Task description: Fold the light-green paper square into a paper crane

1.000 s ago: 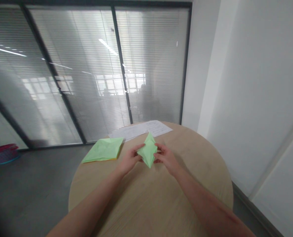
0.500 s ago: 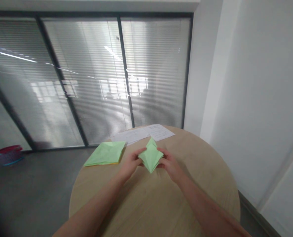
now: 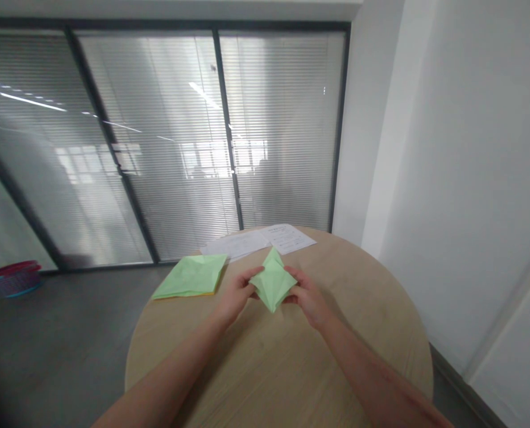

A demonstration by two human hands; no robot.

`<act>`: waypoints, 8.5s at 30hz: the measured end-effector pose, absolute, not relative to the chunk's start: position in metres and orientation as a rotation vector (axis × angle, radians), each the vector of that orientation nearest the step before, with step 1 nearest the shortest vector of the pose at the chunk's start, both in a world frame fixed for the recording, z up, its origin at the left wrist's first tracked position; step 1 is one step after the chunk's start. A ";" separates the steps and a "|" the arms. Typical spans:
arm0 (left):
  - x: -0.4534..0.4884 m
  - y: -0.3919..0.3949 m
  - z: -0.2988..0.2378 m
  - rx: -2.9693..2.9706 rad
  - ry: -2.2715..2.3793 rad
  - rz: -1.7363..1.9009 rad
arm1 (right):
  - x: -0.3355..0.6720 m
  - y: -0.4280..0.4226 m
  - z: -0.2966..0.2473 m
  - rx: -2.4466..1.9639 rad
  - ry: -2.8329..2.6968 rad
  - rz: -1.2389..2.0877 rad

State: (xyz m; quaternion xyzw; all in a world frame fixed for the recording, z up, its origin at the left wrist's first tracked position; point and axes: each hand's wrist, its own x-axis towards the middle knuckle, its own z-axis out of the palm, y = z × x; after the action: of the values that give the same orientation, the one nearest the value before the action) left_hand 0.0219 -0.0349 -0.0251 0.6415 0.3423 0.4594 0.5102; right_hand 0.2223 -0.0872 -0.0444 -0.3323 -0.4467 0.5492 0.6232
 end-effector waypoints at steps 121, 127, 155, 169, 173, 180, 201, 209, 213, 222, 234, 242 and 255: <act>0.032 -0.050 -0.023 1.866 0.963 1.281 | 0.201 -0.094 -0.052 -1.106 -1.566 0.858; 0.034 -0.058 -0.019 1.937 0.962 1.254 | 0.195 -0.098 -0.048 -1.135 -1.543 0.825; 0.037 -0.071 -0.015 1.526 0.676 1.136 | 0.202 -0.086 -0.054 -1.207 -1.396 0.729; 0.039 -0.066 -0.020 1.632 0.830 1.226 | 0.193 -0.091 -0.054 -1.117 -1.315 1.100; 0.039 -0.063 -0.022 1.636 0.834 1.250 | 0.191 -0.094 -0.052 -1.121 -1.336 1.122; 0.037 -0.060 -0.021 1.621 0.881 1.291 | 0.190 -0.100 -0.046 -1.179 -1.317 1.233; 0.032 -0.057 -0.022 1.875 0.971 1.252 | 0.190 -0.103 -0.042 -1.295 -1.391 1.138; 0.031 -0.056 -0.021 1.869 0.999 1.299 | 0.192 -0.104 -0.042 -1.203 -1.448 1.137; 0.032 -0.055 -0.022 1.856 0.985 1.310 | 0.191 -0.104 -0.046 -1.184 -1.471 1.121; 0.033 -0.058 -0.022 1.649 0.910 1.327 | 0.195 -0.092 -0.051 -1.111 -1.434 0.986; 0.031 -0.054 -0.012 1.593 0.907 1.393 | 0.195 -0.095 -0.051 -1.011 -1.510 1.051; 0.032 -0.049 -0.017 1.594 0.886 1.289 | 0.196 -0.094 -0.053 -0.982 -1.510 1.073; 0.031 -0.051 -0.021 1.720 0.988 1.160 | 0.195 -0.097 -0.048 -0.984 -1.534 1.025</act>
State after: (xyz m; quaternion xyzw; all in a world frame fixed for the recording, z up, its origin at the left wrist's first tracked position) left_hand 0.0310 -0.0507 -0.0214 0.6828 0.3924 0.4605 0.4096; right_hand 0.1951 -0.0968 -0.0483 -0.4071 -0.6346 0.4243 0.5015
